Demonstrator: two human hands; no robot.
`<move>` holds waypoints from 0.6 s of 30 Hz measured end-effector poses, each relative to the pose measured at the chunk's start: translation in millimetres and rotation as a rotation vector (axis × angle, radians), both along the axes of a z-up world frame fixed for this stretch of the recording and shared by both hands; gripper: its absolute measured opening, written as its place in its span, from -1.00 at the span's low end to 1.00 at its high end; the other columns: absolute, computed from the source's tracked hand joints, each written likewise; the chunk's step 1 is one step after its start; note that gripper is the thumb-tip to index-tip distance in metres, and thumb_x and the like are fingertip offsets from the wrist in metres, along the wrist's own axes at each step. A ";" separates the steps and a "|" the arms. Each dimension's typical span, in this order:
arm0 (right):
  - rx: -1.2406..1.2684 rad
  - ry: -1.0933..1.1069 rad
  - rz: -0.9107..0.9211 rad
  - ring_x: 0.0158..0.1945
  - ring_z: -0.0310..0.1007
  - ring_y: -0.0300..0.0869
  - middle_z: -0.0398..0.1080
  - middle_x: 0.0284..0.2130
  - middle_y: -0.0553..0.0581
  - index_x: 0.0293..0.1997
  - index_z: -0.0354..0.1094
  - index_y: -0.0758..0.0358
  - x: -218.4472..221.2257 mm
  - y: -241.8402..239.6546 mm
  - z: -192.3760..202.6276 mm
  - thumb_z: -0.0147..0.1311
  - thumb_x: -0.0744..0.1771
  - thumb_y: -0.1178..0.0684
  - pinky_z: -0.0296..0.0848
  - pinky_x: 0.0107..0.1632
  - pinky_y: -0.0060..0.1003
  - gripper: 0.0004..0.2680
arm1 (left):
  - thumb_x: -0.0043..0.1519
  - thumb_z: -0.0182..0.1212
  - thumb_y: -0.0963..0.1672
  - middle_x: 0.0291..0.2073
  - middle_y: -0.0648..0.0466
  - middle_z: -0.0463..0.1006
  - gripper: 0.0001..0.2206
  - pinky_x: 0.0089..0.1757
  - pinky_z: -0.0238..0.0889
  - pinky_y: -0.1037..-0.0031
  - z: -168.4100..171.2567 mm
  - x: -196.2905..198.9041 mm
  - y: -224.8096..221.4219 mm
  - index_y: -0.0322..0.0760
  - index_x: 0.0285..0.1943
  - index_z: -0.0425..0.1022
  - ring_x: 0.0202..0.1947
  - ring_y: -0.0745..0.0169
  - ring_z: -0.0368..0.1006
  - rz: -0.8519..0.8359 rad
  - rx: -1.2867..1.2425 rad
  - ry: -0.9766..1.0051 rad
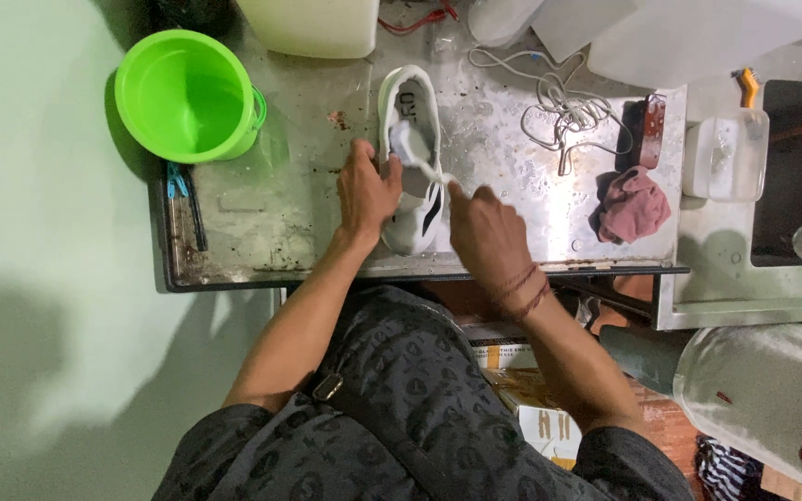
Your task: Cleaning a white sneaker by meticulously wiping the surface with a cloth at a repair bench.
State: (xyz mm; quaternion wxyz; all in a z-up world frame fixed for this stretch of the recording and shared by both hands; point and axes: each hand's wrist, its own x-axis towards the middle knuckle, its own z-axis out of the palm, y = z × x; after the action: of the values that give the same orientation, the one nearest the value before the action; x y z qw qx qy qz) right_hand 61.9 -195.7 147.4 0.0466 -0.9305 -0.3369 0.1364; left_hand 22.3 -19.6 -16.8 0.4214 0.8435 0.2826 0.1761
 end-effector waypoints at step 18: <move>0.010 0.014 -0.091 -0.28 0.69 0.43 0.54 -0.18 0.53 0.42 0.41 0.36 -32.0 28.0 -52.3 -0.02 0.39 0.26 0.68 -0.32 0.33 -0.62 | 0.58 -0.13 -0.14 -0.41 -0.07 0.27 -0.80 -0.29 0.33 0.26 7.1 -0.4 -17.8 -0.33 -0.11 0.29 -0.38 -0.22 0.37 -0.016 -0.013 -0.293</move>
State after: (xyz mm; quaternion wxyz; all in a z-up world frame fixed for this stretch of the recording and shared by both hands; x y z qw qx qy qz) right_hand 29.9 -167.7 95.1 0.0595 -0.9436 -0.2946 0.1390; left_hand 22.0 -37.4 -9.7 0.4650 0.8083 0.2124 0.2920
